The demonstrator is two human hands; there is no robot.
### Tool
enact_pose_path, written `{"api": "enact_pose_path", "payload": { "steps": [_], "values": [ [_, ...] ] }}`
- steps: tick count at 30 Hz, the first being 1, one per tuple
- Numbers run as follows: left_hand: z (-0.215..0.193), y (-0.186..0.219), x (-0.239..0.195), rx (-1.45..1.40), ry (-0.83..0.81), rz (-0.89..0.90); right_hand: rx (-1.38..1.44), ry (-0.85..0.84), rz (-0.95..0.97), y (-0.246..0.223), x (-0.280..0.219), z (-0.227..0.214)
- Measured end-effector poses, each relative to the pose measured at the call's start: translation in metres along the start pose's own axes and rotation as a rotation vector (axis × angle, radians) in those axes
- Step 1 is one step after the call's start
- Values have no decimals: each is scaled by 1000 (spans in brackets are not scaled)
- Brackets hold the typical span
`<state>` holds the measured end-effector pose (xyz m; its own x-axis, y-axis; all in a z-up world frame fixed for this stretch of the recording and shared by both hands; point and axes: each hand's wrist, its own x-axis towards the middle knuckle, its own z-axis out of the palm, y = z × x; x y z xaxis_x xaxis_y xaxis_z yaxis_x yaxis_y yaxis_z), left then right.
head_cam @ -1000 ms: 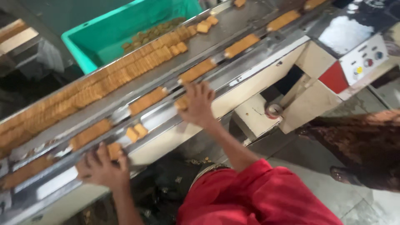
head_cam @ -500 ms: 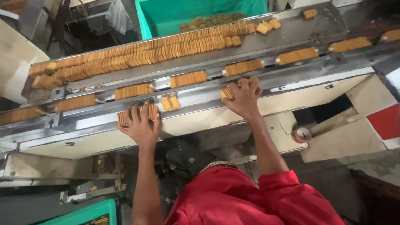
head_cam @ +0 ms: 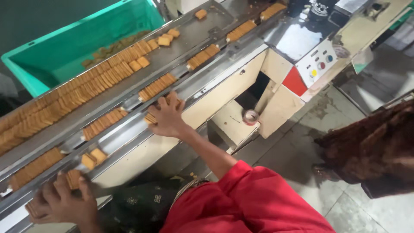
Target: The person arranges rectangular biscuits on a moving conveyor belt by hand, aligning them into neat rows. They continuously pick up and place biscuits to maintain uniform spacing as the belt advances.
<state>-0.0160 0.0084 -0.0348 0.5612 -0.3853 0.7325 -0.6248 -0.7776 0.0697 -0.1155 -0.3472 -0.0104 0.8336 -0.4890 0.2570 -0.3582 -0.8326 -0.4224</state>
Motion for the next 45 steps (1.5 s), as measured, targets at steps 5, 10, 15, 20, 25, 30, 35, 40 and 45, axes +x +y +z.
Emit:
{"api": "enact_pose_path", "payload": {
  "steps": [5,10,15,20,25,30,35,40,45],
  "values": [
    [-4,-14,-7,87,-33,136,37,20,19,-8,0,-6],
    [1,-18,-14,297,-61,124,45,-10,39,-11,2,-9],
    [25,-11,-7,10,47,-47,48,33,37,-9,-3,-7],
    [47,-16,-1,-2,106,-154,19,190,-54,-4,-1,1],
    [51,-16,0,-49,125,-216,-5,173,-128,9,0,10],
    [44,-9,11,-44,135,-228,-55,240,-197,13,4,10],
    [29,-3,14,-37,149,-220,-40,75,-75,15,-2,6],
    [19,0,22,-58,204,-209,-52,91,-100,16,-4,2],
    [19,-4,21,-75,228,-189,-142,79,-97,28,1,10]
  ]
}}
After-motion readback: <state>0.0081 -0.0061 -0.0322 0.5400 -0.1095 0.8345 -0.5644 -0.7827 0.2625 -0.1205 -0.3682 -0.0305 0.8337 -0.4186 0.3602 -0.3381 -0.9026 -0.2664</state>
